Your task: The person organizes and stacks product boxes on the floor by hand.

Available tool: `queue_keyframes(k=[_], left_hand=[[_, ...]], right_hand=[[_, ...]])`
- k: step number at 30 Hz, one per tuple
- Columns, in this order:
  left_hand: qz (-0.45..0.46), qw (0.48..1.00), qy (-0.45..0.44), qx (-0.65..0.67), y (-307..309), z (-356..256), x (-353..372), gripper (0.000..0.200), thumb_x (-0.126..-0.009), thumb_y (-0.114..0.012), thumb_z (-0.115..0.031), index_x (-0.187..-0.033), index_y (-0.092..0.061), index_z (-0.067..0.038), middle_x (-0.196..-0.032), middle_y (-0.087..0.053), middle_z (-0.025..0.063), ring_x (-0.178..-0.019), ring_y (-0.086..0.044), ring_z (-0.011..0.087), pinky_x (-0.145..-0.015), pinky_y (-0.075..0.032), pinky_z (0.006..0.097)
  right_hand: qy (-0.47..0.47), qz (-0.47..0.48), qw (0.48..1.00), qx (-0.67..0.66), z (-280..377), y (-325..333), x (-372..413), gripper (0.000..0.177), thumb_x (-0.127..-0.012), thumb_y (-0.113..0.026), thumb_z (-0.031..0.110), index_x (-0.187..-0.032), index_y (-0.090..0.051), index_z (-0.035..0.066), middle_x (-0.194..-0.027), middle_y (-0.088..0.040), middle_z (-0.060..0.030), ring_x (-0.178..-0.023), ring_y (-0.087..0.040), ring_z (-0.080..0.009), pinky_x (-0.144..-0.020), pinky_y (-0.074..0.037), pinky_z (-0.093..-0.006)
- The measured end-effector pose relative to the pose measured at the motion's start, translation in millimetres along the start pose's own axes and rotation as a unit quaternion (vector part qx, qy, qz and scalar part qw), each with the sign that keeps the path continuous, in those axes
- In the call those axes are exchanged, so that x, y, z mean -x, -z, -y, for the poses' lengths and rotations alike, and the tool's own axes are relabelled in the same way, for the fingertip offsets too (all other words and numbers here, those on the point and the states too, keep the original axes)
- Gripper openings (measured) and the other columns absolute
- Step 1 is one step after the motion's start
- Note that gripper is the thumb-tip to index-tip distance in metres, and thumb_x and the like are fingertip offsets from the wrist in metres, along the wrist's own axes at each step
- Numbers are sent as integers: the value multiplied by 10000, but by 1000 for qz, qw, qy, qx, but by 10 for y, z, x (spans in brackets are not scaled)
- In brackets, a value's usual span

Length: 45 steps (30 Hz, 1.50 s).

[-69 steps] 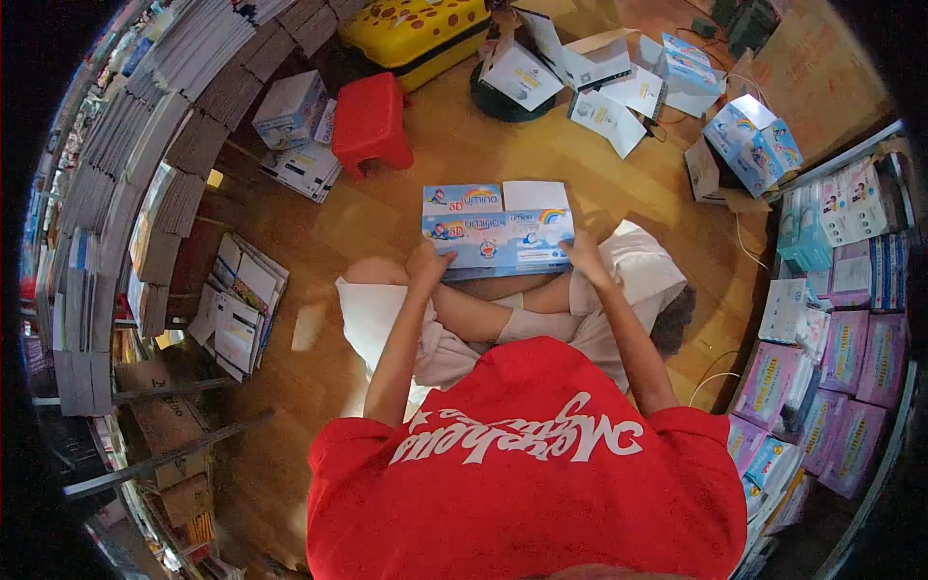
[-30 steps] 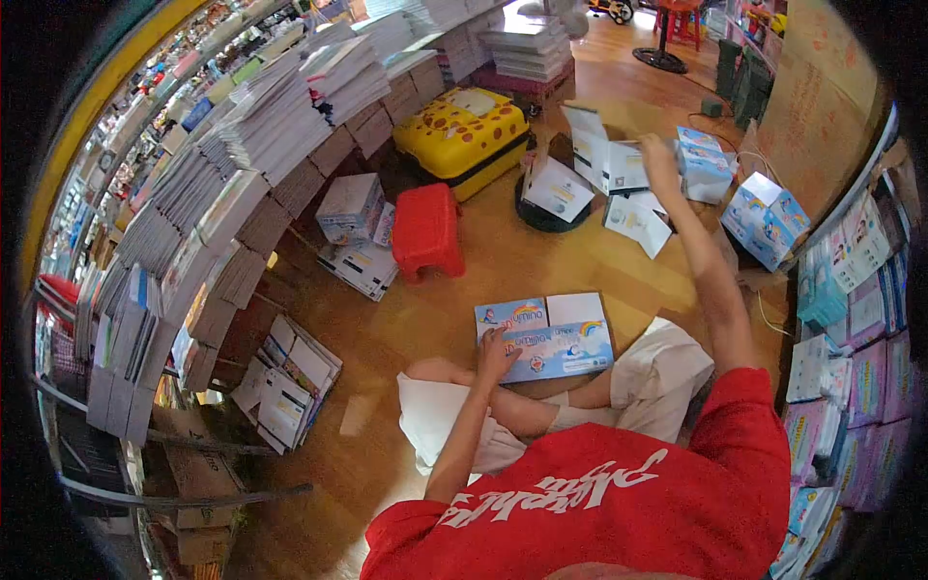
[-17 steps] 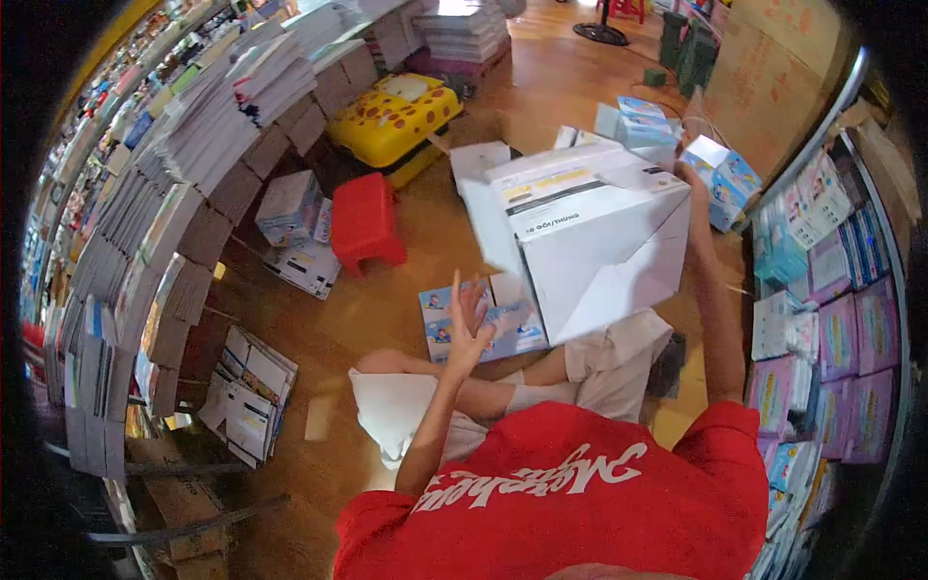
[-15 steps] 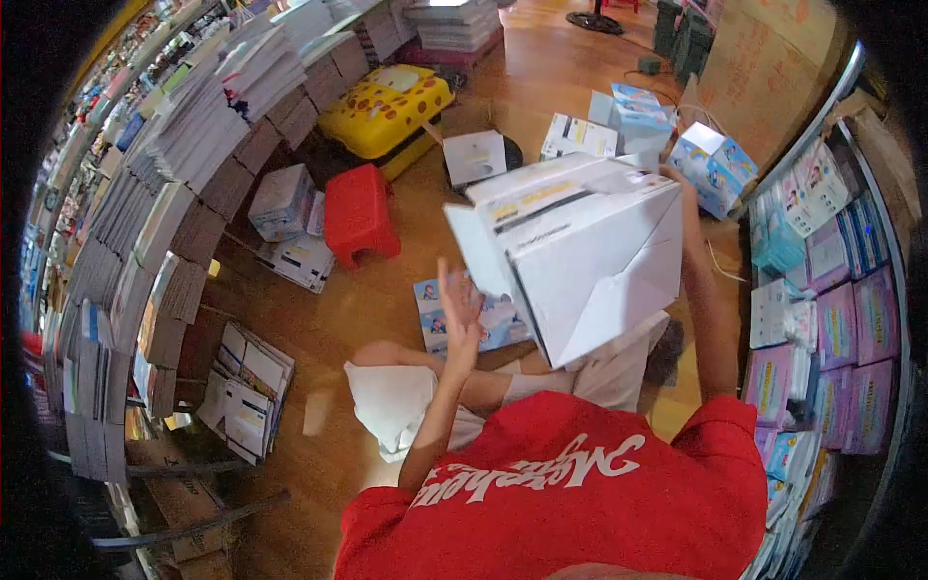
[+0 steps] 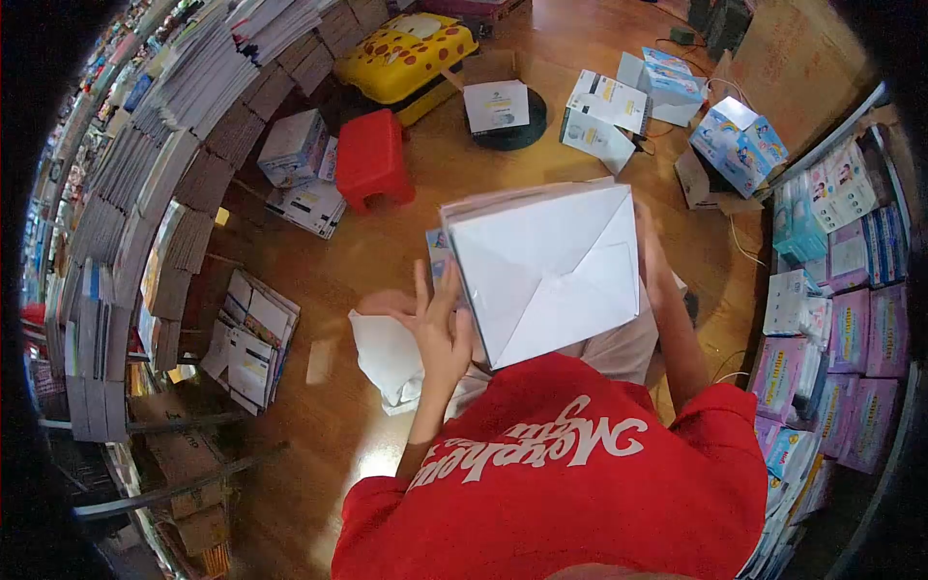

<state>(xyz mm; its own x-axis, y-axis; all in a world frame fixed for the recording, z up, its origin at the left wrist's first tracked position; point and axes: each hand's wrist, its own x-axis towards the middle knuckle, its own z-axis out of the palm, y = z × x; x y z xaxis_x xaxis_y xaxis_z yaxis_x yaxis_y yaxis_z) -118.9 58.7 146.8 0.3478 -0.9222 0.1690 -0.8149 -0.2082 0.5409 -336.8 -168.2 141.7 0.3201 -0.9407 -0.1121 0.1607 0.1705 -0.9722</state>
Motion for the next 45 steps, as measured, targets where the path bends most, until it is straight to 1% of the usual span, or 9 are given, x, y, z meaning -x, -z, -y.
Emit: queue_keyframes(k=[7, 9, 11, 12, 18, 24, 28, 34, 45], left_hand=[[-13, 865, 20, 501, 118, -90, -124, 862, -882, -310, -614, -1428, -38, -5, -1485, -101, 181, -1356, -181, 295, -1096, -154, 376], [-4, 881, -20, 473, 29, 17, -179, 769, -868, -523, -428, -1408, -167, -12, -1389, -294, 191, -1251, -339, 267, -1028, -293, 367], [49, 925, -26, 377, 8, 86, -223, 845, -811, -671, -294, -1417, -147, -26, -1417, -264, 199, -1278, -318, 260, -1027, -298, 355], [40, 898, 50, 436, -20, 5, -216, 804, -743, -740, -146, -1367, -249, -22, -1292, -419, 197, -1186, -414, 242, -996, -330, 346], [4, 923, 53, 382, -508, 250, -247, 574, -794, -699, -205, -1241, -402, 0, -1185, -507, 180, -1098, -484, 257, -947, -373, 341], [-13, 944, 55, 326, -739, 305, -222, 505, -812, -678, -271, -1178, -472, 9, -1126, -551, 193, -1052, -524, 264, -913, -390, 333], [-9, 938, 81, 338, -719, 281, -271, 511, -814, -673, -283, -1181, -466, 6, -1092, -572, 206, -1019, -555, 275, -875, -419, 339], [-25, 951, 84, 297, -716, 203, -292, 549, -766, -721, -287, -1152, -476, 19, -1023, -607, 205, -949, -595, 265, -816, -463, 340], [-86, 950, 109, 280, -357, -9, -403, 580, -629, -839, -246, -1003, -506, 47, -933, -621, 187, -846, -601, 208, -743, -491, 316]], right_hand=[[-81, 46, 989, 113, -124, 170, -140, 328, -873, -589, 257, -1081, -557, 6, -814, -574, -9, -631, -499, -80, -562, -406, -212], [-77, 72, 979, 172, -93, 217, -150, 305, -888, -564, 254, -1094, -557, 31, -842, -581, 13, -667, -524, -69, -582, -415, -204], [-49, 79, 978, 185, -131, 222, -173, 345, -884, -573, 274, -1134, -545, 38, -859, -582, 11, -665, -511, -67, -588, -399, -196], [-34, 83, 977, 192, -135, 213, -171, 365, -883, -577, 284, -1154, -539, 41, -867, -582, 10, -664, -504, -66, -591, -391, -191], [-31, 64, 990, 120, -114, -26, 41, 561, -868, -610, 250, -1325, -391, 10, -1114, -568, -146, -862, -587, -135, -668, -484, -262], [156, 117, 919, 342, -179, -119, 364, 767, -807, -667, 321, -1382, -270, 3, -1458, -64, -279, -1323, -249, -367, -996, -356, -371], [134, 83, 857, 491, -330, -14, 660, 823, -739, -728, 328, -1363, -308, -6, -1398, -212, -325, -1292, -282, -423, -985, -355, -420], [68, 75, 931, 352, -239, 10, 703, 797, -689, -774, 284, -1321, -392, -14, -1181, -546, -245, -1048, -567, -246, -841, -457, -311], [130, 50, 945, 295, -115, -169, 646, 659, -690, -762, 191, -1262, -488, 13, -1128, -606, -183, -1007, -591, -178, -868, -437, -284]])
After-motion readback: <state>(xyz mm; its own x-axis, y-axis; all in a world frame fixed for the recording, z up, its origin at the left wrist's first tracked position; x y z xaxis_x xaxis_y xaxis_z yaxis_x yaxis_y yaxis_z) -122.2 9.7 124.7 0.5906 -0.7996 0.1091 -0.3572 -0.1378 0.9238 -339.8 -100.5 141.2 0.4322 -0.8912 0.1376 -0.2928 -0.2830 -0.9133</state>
